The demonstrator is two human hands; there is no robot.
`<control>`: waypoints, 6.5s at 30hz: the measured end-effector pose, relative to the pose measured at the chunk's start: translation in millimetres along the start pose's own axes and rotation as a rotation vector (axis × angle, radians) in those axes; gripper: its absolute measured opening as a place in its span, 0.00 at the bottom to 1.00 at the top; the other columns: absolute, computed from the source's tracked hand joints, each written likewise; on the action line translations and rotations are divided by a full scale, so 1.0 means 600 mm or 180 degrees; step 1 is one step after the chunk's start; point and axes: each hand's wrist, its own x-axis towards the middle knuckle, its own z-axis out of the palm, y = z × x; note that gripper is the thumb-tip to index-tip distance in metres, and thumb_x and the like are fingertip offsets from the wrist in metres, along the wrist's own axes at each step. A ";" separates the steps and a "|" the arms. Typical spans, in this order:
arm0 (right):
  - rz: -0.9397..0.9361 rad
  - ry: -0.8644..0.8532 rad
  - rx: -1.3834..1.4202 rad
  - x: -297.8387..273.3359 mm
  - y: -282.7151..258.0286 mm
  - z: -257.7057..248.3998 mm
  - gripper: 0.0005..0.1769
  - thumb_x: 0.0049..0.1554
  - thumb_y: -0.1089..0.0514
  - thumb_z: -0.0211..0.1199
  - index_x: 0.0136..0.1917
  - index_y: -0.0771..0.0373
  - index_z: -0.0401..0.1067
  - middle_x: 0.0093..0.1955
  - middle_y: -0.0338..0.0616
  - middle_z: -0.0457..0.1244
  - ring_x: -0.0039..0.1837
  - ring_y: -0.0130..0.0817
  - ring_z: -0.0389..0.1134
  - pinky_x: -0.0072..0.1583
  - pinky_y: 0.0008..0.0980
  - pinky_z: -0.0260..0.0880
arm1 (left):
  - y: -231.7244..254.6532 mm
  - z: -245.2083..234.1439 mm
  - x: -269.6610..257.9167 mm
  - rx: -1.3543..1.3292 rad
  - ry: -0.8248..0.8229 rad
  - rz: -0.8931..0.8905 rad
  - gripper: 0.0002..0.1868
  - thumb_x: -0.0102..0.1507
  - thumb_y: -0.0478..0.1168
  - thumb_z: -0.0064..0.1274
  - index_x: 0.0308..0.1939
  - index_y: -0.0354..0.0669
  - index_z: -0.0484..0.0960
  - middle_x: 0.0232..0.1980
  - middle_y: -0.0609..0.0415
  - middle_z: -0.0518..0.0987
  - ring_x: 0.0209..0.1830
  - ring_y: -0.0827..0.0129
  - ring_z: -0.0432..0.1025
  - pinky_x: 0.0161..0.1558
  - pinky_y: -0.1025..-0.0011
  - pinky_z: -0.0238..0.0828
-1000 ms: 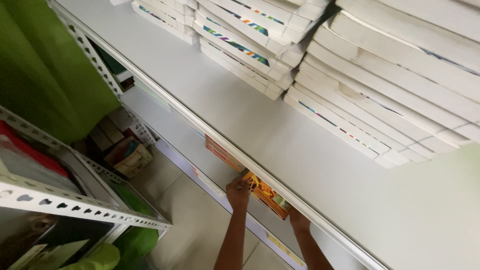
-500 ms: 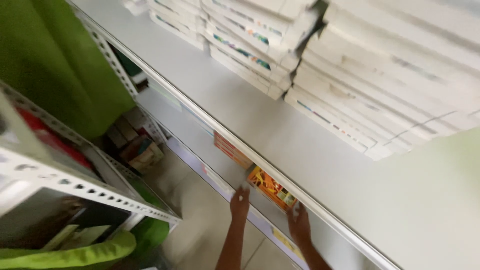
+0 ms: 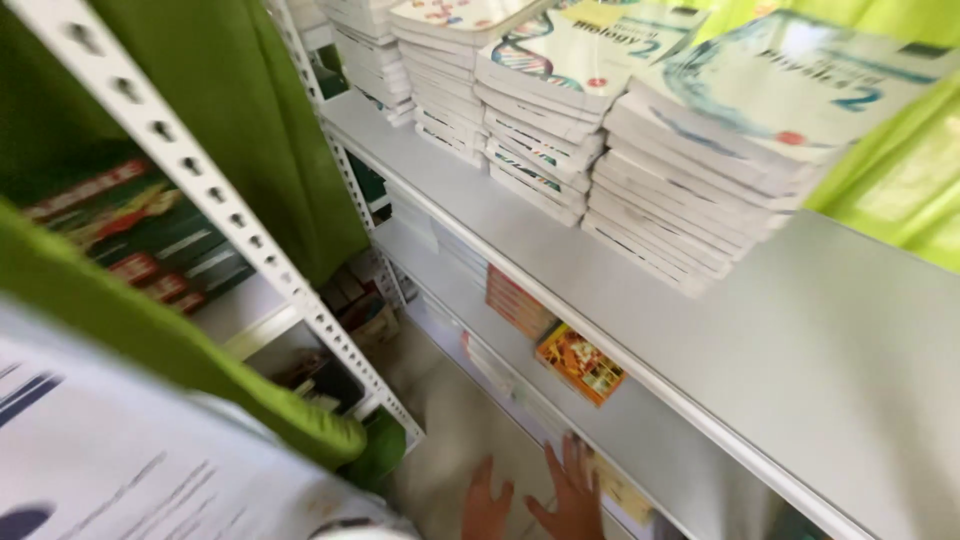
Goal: Placing colored paper slips inside books and then stacking the books on a library shelf.
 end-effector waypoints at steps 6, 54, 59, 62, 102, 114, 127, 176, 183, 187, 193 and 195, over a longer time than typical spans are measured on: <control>-0.0206 -0.0784 0.0005 -0.070 -0.130 -0.156 0.60 0.50 0.36 0.73 0.82 0.46 0.39 0.86 0.46 0.29 0.86 0.53 0.24 0.75 0.70 0.32 | 0.090 -0.125 -0.117 0.0615 0.0186 0.0203 0.45 0.57 0.49 0.64 0.75 0.45 0.60 0.78 0.41 0.57 0.78 0.46 0.54 0.71 0.58 0.58; -0.1909 -0.2498 0.0879 -0.422 -0.186 0.112 0.28 0.53 0.58 0.65 0.68 0.51 0.71 0.72 0.47 0.63 0.75 0.43 0.62 0.70 0.37 0.65 | -0.271 -0.078 -0.795 -0.0924 0.1221 -0.1892 0.29 0.62 0.48 0.59 0.64 0.41 0.74 0.59 0.41 0.80 0.62 0.53 0.74 0.63 0.62 0.69; -0.1481 -0.2849 0.1077 -0.424 -0.141 0.241 0.27 0.53 0.58 0.65 0.67 0.53 0.71 0.70 0.47 0.64 0.65 0.48 0.69 0.65 0.39 0.70 | -0.360 -0.011 -0.762 -0.0559 0.1420 -0.2183 0.24 0.61 0.48 0.58 0.59 0.44 0.77 0.54 0.44 0.80 0.58 0.51 0.73 0.59 0.58 0.71; -0.1646 -0.2888 0.1087 -0.430 -0.096 0.370 0.25 0.52 0.57 0.67 0.64 0.54 0.73 0.66 0.46 0.67 0.62 0.48 0.72 0.64 0.39 0.72 | -0.381 -0.006 -0.732 -0.0624 0.1693 -0.2477 0.22 0.61 0.47 0.58 0.57 0.47 0.78 0.54 0.46 0.79 0.57 0.52 0.74 0.59 0.58 0.71; -0.0991 -0.2484 0.2087 -0.348 -0.149 0.233 0.18 0.56 0.59 0.72 0.56 0.70 0.73 0.50 0.51 0.73 0.50 0.33 0.73 0.54 0.30 0.73 | -0.029 -0.166 -0.709 -0.1560 0.3695 -0.1325 0.12 0.61 0.41 0.63 0.34 0.34 0.80 0.28 0.46 0.78 0.25 0.63 0.73 0.32 0.65 0.70; -0.1134 -0.3157 0.2413 -0.451 -0.341 0.142 0.29 0.57 0.64 0.68 0.70 0.63 0.64 0.46 0.48 0.71 0.47 0.29 0.69 0.49 0.28 0.68 | -0.099 -0.220 -0.766 -0.1441 0.2964 -0.0963 0.19 0.67 0.44 0.58 0.30 0.31 0.74 0.23 0.45 0.70 0.23 0.61 0.64 0.31 0.63 0.64; -0.1202 -0.2271 0.3322 -0.659 -0.508 0.166 0.20 0.58 0.68 0.64 0.64 0.65 0.72 0.46 0.39 0.70 0.46 0.23 0.68 0.49 0.24 0.69 | -0.221 -0.442 -0.958 -0.0653 0.2541 -0.1001 0.12 0.66 0.46 0.57 0.45 0.41 0.84 0.43 0.46 0.83 0.44 0.59 0.77 0.48 0.60 0.75; -0.1164 -0.1392 0.1972 -0.660 -0.899 0.427 0.27 0.51 0.66 0.69 0.65 0.60 0.76 0.50 0.46 0.70 0.40 0.32 0.72 0.47 0.31 0.73 | -0.364 -0.875 -1.215 -0.1577 0.2389 -0.0865 0.11 0.57 0.39 0.67 0.39 0.37 0.83 0.28 0.58 0.80 0.27 0.80 0.70 0.29 0.75 0.68; -0.1139 -0.0303 0.3473 -0.637 -0.947 0.281 0.31 0.62 0.66 0.63 0.78 0.60 0.66 0.43 0.41 0.65 0.42 0.26 0.66 0.48 0.25 0.71 | -0.355 -0.875 -1.180 -0.1670 0.1845 -0.0807 0.16 0.60 0.47 0.69 0.33 0.39 0.83 0.21 0.63 0.59 0.23 0.77 0.51 0.25 0.69 0.47; -0.0765 -0.0877 0.3473 -0.651 -0.982 0.254 0.32 0.60 0.63 0.62 0.77 0.56 0.66 0.39 0.44 0.66 0.38 0.25 0.65 0.42 0.28 0.67 | -0.360 -0.895 -1.199 -0.1146 0.1872 -0.0833 0.17 0.60 0.50 0.66 0.34 0.39 0.84 0.20 0.58 0.60 0.22 0.76 0.52 0.24 0.67 0.49; -0.2004 -0.1434 0.1455 -0.653 -0.944 0.386 0.29 0.49 0.65 0.67 0.65 0.60 0.75 0.46 0.56 0.71 0.40 0.39 0.73 0.47 0.36 0.73 | -0.372 -0.915 -1.218 -0.0821 0.2360 -0.1277 0.20 0.62 0.54 0.60 0.39 0.38 0.85 0.18 0.48 0.63 0.19 0.70 0.53 0.24 0.64 0.55; -0.1941 -0.1793 0.1302 -0.665 -0.949 0.399 0.30 0.48 0.66 0.66 0.66 0.61 0.74 0.51 0.57 0.71 0.40 0.40 0.75 0.48 0.37 0.74 | -0.367 -0.916 -1.223 -0.0868 0.2376 -0.1373 0.20 0.63 0.54 0.59 0.40 0.38 0.85 0.18 0.48 0.69 0.18 0.68 0.55 0.24 0.63 0.58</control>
